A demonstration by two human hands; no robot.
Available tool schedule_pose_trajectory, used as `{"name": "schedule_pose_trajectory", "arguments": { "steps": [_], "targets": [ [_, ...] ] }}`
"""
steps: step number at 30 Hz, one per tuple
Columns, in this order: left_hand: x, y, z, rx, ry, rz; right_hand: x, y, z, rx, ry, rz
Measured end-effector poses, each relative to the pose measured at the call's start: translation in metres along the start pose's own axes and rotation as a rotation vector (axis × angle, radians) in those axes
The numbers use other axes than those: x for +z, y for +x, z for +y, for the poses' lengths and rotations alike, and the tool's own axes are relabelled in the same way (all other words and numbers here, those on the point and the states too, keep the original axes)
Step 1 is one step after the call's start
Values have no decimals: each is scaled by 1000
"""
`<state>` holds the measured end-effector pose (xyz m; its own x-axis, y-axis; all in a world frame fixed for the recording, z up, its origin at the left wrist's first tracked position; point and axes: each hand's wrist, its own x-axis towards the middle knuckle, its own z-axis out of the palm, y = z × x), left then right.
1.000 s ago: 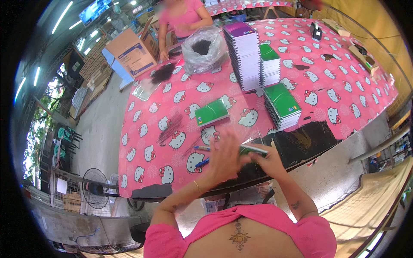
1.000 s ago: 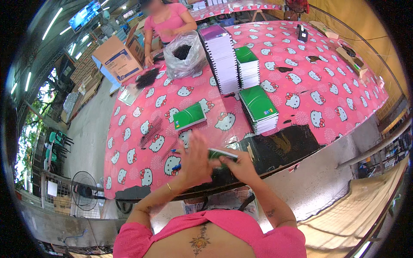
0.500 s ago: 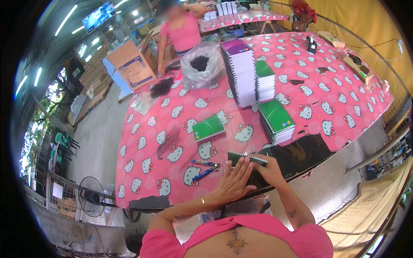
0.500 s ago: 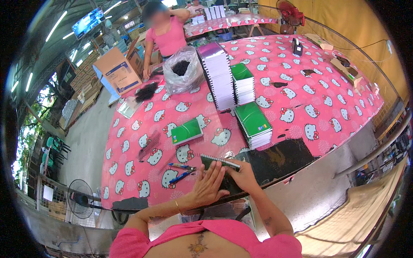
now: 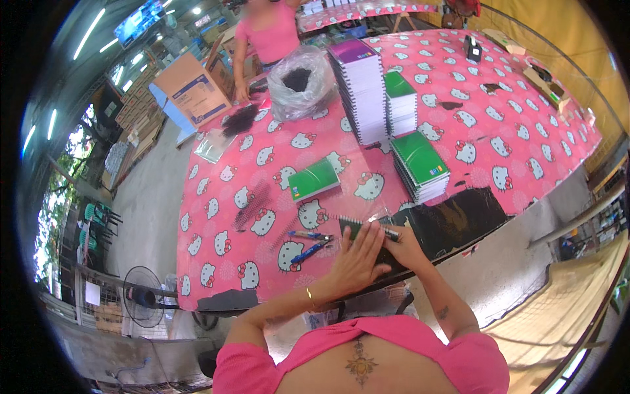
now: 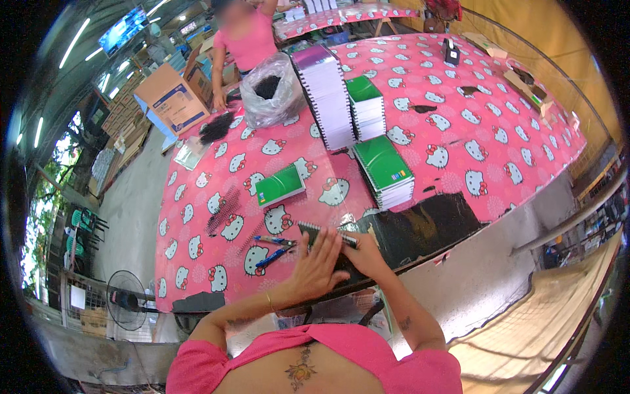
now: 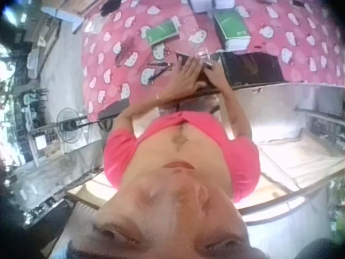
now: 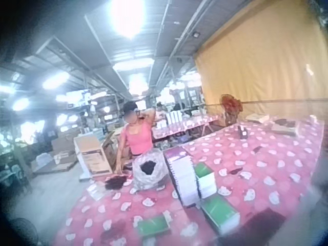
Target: The person trims the excess plastic spiral from green notebooks using pliers and stacks them on a table.
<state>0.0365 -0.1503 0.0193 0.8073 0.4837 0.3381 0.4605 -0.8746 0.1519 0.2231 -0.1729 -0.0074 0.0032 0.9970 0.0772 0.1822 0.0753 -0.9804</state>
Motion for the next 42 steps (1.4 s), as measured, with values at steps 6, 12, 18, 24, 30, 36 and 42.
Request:
{"name": "schedule_pose_trajectory", "arguments": {
  "steps": [6, 12, 18, 24, 30, 36, 42],
  "targets": [
    [-13, 23, -9, -76, 17, -45, 1, 4, -1, -90, -51, -16],
    [-13, 22, -7, -82, -6, 155, 5, 3, 4, -114, -30, 74],
    [-23, 44, -28, 29, -163, 237, -9, -4, -37, -61, -120, 17],
    [-19, 42, -29, 10, -210, 225, -54, -11, -45, -51, -142, 8],
    [-19, 42, -27, 15, -179, 285, -59, 1, -55, -57, -153, -85],
    [-18, 37, -19, 43, -171, 312, -21, -3, -53, -273, -544, 314],
    [-39, 20, -38, -91, -324, 342, -11, -18, -50, -136, -153, 122]
  ]
}}
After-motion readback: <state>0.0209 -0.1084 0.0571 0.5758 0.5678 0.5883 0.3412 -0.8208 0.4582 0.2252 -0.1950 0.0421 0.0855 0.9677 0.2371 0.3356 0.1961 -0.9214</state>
